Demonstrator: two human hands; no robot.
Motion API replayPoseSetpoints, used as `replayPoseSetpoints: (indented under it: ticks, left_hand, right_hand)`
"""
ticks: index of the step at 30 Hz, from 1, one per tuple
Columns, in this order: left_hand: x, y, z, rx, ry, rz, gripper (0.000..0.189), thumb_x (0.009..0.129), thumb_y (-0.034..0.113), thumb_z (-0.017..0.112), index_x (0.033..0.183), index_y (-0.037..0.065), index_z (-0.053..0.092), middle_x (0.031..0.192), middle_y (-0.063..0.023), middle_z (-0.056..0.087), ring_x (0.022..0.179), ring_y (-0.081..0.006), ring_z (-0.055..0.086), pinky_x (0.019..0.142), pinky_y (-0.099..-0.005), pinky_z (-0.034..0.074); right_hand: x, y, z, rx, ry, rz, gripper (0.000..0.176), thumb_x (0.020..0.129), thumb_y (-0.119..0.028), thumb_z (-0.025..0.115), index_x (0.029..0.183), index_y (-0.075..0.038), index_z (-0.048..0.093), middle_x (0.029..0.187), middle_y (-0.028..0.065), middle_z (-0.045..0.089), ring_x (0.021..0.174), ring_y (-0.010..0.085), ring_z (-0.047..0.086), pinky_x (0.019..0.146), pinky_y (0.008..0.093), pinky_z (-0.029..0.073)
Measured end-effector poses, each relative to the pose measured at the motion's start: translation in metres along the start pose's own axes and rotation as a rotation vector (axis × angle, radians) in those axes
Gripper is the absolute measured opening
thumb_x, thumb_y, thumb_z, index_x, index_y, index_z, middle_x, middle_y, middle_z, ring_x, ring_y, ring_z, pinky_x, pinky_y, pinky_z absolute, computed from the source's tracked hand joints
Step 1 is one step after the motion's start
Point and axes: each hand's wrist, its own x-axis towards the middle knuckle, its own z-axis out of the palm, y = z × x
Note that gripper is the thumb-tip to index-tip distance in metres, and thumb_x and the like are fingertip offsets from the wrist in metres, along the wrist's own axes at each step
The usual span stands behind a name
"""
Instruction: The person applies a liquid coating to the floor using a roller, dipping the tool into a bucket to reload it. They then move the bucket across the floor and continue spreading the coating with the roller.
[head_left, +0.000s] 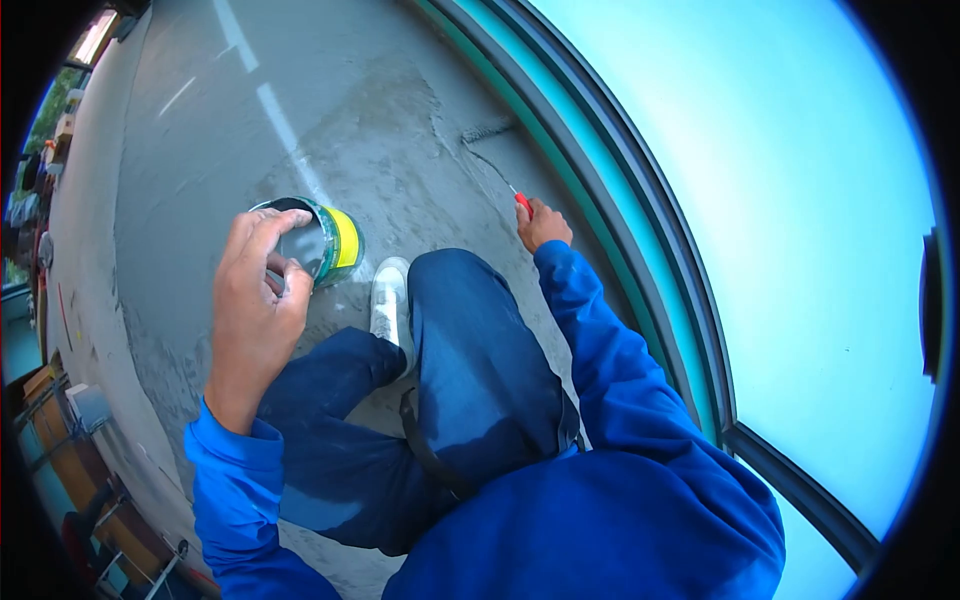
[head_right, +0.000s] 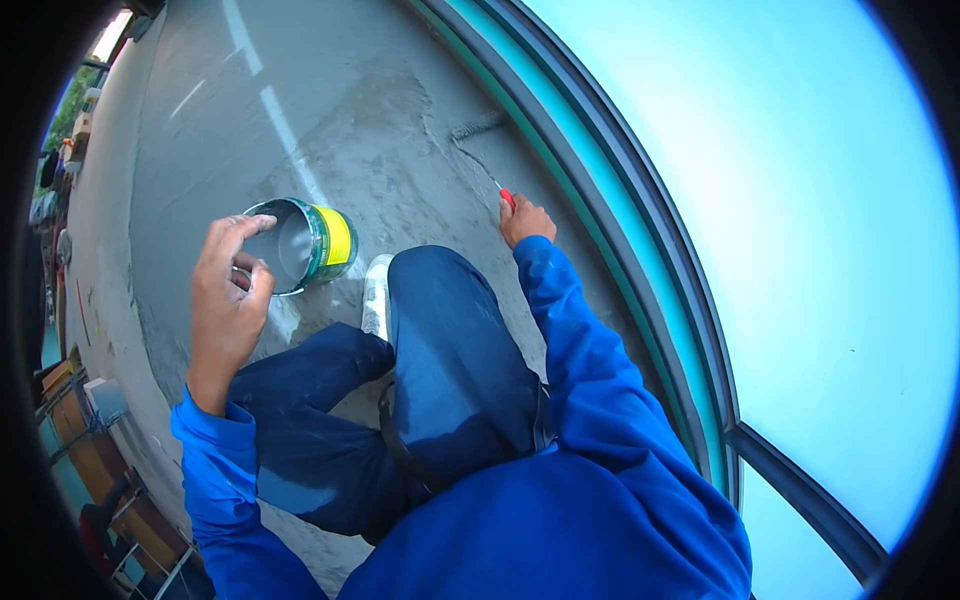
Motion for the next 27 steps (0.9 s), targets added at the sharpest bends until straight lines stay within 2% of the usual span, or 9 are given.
replayPoseSetpoints:
  ticks: [4, 9, 13, 16, 26, 27]
  left_hand:
    - [0.002, -0.004, -0.004, -0.021, 0.034, 0.022, 0.042, 0.074, -0.009, 0.051, 0.113, 0.004, 0.058, 0.114, -0.009, 0.057, 0.068, -0.0097, 0.056, 0.057, -0.0221, 0.043]
    - [0.01, -0.001, -0.009, -0.023, 0.006, 0.061, 0.042, 0.074, -0.009, 0.051, 0.113, 0.004, 0.058, 0.112, -0.0104, 0.057, 0.069, -0.0113, 0.057, 0.057, -0.0227, 0.043]
    - [0.009, 0.005, -0.011, -0.055, -0.014, 0.098, 0.042, 0.073, -0.01, 0.051, 0.113, 0.004, 0.058, 0.111, -0.011, 0.056, 0.071, -0.0137, 0.057, 0.058, -0.0233, 0.044]
    - [0.006, 0.009, -0.016, -0.068, -0.015, 0.112, 0.043, 0.072, -0.01, 0.052, 0.112, 0.004, 0.059, 0.109, -0.0118, 0.056, 0.073, -0.015, 0.057, 0.059, -0.0239, 0.044]
    - [-0.015, -0.004, -0.034, -0.026, -0.079, 0.033, 0.042, 0.071, -0.01, 0.053, 0.11, 0.001, 0.059, 0.108, -0.0157, 0.054, 0.071, -0.016, 0.057, 0.059, -0.0262, 0.046]
    - [-0.017, -0.005, -0.036, -0.038, -0.086, -0.001, 0.042, 0.07, -0.009, 0.054, 0.11, 0.001, 0.059, 0.107, -0.0165, 0.053, 0.076, -0.0196, 0.059, 0.062, -0.0279, 0.048]
  right_hand:
    - [-0.05, 0.051, -0.004, -0.089, -0.038, -0.003, 0.037, 0.091, -0.047, 0.048, 0.108, -0.018, 0.064, 0.092, 0.0193, 0.068, 0.088, 0.0395, 0.064, 0.077, 0.0488, 0.051]
    - [-0.128, 0.113, -0.033, -0.157, -0.084, 0.036, 0.036, 0.091, -0.046, 0.049, 0.11, -0.019, 0.063, 0.082, 0.0208, 0.067, 0.078, 0.0412, 0.064, 0.071, 0.0498, 0.051]
    - [-0.13, 0.121, -0.04, -0.114, -0.019, 0.026, 0.036, 0.091, -0.045, 0.051, 0.11, -0.017, 0.062, 0.081, 0.0207, 0.066, 0.078, 0.0414, 0.064, 0.071, 0.0496, 0.051]
    - [-0.093, 0.1, -0.029, -0.033, 0.064, -0.063, 0.034, 0.091, -0.044, 0.05, 0.108, -0.017, 0.062, 0.082, 0.0204, 0.067, 0.079, 0.0409, 0.064, 0.069, 0.0497, 0.051]
    - [0.061, -0.036, 0.0, -0.111, 0.041, -0.173, 0.037, 0.092, -0.044, 0.047, 0.106, -0.015, 0.064, 0.088, 0.0193, 0.068, 0.085, 0.0396, 0.064, 0.075, 0.0495, 0.051]
    - [0.072, -0.049, 0.003, -0.117, 0.035, -0.183, 0.037, 0.092, -0.044, 0.047, 0.105, -0.015, 0.064, 0.089, 0.0191, 0.068, 0.086, 0.0394, 0.064, 0.076, 0.0493, 0.051]
